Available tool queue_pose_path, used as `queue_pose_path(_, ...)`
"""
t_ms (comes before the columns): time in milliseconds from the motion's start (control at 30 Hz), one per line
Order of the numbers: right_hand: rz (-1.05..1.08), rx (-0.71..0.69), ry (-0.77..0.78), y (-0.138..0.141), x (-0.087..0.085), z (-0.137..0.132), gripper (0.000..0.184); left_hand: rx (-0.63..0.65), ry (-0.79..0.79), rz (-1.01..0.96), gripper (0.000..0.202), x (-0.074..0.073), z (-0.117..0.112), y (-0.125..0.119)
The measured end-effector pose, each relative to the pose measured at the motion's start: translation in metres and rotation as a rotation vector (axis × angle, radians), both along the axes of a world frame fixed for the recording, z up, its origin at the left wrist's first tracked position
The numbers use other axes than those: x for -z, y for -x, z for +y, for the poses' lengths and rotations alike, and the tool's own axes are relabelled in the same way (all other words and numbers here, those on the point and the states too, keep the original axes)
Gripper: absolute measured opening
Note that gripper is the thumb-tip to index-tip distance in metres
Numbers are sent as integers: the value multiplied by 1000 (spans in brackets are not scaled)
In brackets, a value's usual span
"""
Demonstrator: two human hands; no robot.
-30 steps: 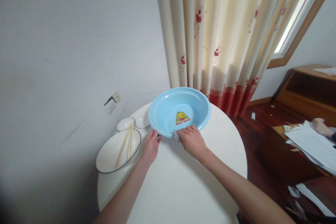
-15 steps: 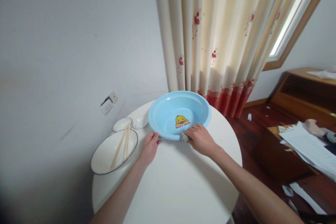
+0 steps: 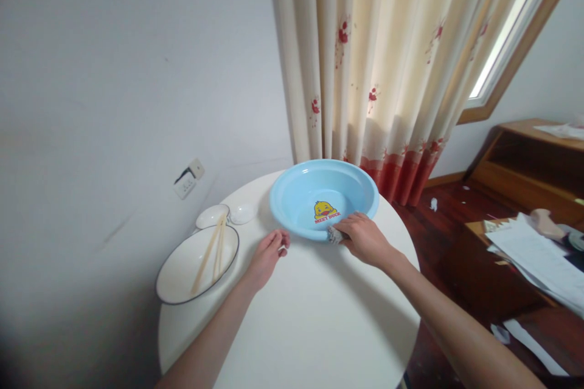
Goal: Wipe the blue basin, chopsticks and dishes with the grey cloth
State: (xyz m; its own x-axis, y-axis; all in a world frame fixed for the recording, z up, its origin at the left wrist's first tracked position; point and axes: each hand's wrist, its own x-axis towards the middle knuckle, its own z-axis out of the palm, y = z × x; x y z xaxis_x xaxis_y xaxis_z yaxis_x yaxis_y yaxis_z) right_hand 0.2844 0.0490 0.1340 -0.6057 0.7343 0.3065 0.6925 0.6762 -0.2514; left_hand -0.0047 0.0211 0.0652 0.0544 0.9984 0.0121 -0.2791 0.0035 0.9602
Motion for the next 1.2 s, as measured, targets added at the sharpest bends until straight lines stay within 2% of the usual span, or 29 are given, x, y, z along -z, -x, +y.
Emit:
queue_pose_path(200, -19, 40, -27, -21, 4, 32, 18, -50, 28, 54, 28, 5, 1, 2)
queue_pose_path(467, -30, 41, 17, -44, 11, 84, 22, -102, 57, 34, 29, 7, 0, 3)
queue_pose_path(633, -19, 9, 82, -52, 13, 105, 29, -119, 90, 46, 28, 8, -2, 3)
queue_pose_path(867, 48, -36, 42, -51, 11, 107, 36, -157, 113, -10, 34, 10, -3, 2)
queue_pose_path(1033, 199, -7, -2, -48, 13, 101, 35, -181, 141, -77, 45, 9, -3, 3)
queue_pose_path(1200, 389, 32, -140, -33, -1, 80, 35, -178, 78, -2, 45, 9, -3, 2)
